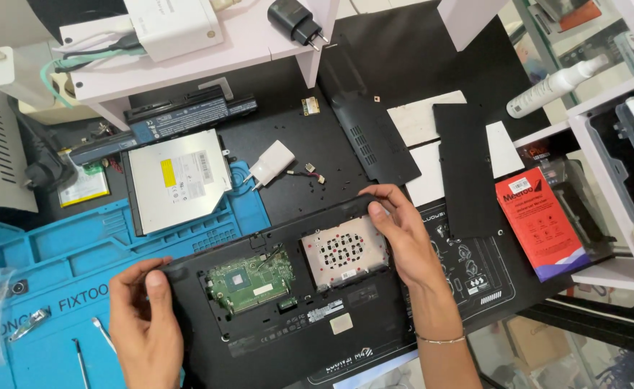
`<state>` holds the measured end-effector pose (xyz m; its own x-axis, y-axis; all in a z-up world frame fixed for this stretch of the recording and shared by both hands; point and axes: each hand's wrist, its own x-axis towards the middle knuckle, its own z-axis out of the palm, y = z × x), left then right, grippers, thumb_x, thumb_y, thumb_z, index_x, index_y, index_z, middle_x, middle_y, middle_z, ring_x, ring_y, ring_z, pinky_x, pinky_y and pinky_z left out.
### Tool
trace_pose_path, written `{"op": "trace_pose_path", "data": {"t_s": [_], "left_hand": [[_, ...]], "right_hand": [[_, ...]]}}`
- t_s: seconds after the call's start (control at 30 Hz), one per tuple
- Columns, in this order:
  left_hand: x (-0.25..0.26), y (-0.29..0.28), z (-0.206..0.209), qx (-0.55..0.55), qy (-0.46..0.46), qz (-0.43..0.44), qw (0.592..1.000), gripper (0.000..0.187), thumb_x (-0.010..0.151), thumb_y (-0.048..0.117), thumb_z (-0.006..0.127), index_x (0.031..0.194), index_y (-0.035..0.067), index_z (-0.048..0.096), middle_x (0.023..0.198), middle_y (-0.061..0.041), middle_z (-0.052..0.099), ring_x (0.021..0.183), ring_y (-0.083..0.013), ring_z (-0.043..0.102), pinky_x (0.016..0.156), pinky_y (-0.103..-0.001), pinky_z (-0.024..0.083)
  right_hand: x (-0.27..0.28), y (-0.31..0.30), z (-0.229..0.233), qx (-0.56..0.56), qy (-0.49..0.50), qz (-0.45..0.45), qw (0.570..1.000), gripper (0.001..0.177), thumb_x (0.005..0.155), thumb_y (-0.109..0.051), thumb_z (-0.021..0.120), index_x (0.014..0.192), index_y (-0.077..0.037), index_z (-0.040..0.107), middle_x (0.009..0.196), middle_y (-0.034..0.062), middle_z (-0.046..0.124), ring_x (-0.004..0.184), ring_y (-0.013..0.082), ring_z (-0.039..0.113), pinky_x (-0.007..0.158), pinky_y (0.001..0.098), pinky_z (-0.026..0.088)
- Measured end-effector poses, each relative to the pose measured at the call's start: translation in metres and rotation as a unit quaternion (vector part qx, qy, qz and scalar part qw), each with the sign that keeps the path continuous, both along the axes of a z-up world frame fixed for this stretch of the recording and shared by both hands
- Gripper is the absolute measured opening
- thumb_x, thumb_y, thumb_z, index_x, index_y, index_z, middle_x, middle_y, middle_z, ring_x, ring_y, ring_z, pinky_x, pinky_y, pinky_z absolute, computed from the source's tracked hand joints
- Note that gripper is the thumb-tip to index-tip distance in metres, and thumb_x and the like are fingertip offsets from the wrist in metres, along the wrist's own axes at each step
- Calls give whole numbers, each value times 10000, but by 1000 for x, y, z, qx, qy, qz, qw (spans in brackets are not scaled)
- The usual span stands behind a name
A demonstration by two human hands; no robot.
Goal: The person aligns and secures the motherboard and internal components within a disassembled laptop chassis. They place the bottom cover onto the laptop, align the screw holes, and use a screwdriver to fasten the cover in place.
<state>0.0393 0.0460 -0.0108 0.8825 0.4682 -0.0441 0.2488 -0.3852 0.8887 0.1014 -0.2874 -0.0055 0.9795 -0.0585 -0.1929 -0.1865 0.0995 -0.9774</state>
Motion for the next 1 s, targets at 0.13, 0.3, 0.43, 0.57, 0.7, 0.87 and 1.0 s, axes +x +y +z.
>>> {"op": "trace_pose_path", "data": {"t_s": [0.13, 0.3, 0.43, 0.57, 0.7, 0.87, 1.0], "left_hand": [[0, 4, 2, -194, -23, 1, 981, 343, 1092, 304, 538, 1278, 22, 601, 1139, -94, 737, 1023, -107, 628, 917, -241, 482], [-3, 14, -7, -247, 2, 10, 969, 345, 1107, 253, 540, 1199, -41, 695, 1080, -80, 719, 968, -99, 632, 903, -245, 492], [-4, 9, -1, -242, -14, 20, 970, 311, 1111, 235, 564, 1177, -31, 711, 1037, -83, 705, 919, -105, 618, 852, -244, 492], [-9, 11, 1, -243, -16, 37, 969, 313, 1100, 237, 573, 1157, -37, 712, 1003, -87, 715, 885, -106, 634, 824, -241, 511], [-6, 9, 2, -248, -17, 31, 968, 318, 1107, 238, 570, 1172, -42, 707, 1026, -91, 710, 905, -113, 634, 834, -250, 507], [-16, 16, -15, -336, -1, 22, 942, 418, 1081, 329, 512, 1215, -22, 695, 1070, -86, 739, 943, -122, 675, 863, -269, 539], [-16, 12, -11, -335, 13, 39, 941, 449, 1089, 346, 538, 1220, -55, 692, 1052, -131, 727, 914, -162, 667, 830, -306, 544]], "right_hand": [[-4, -2, 2, 51, 6, 11, 999, 301, 1023, -246, 631, 1233, -32, 616, 933, 62, 734, 875, 98, 652, 828, 252, 519], [-3, 5, 17, 52, 30, -1, 998, 338, 1015, -265, 616, 1204, -6, 725, 867, 76, 756, 765, 110, 683, 709, 248, 551], [-6, 0, 10, 1, -13, -8, 1000, 314, 1021, -253, 643, 1154, 11, 749, 880, 75, 754, 771, 106, 690, 711, 238, 557], [-9, 1, 13, 28, -19, -18, 999, 300, 1010, -247, 649, 1135, 12, 734, 929, 89, 771, 810, 116, 713, 747, 243, 572], [-10, 2, 12, 33, -29, -26, 999, 293, 1017, -239, 649, 1140, 16, 726, 956, 88, 765, 838, 112, 708, 764, 241, 570], [-8, 3, 14, 21, -26, -27, 999, 290, 1019, -236, 638, 1134, 16, 723, 944, 91, 767, 822, 115, 714, 758, 245, 579], [-9, 3, 14, 11, -30, -28, 999, 286, 1036, -221, 620, 1148, 23, 718, 967, 81, 763, 841, 100, 704, 776, 231, 571]]}}
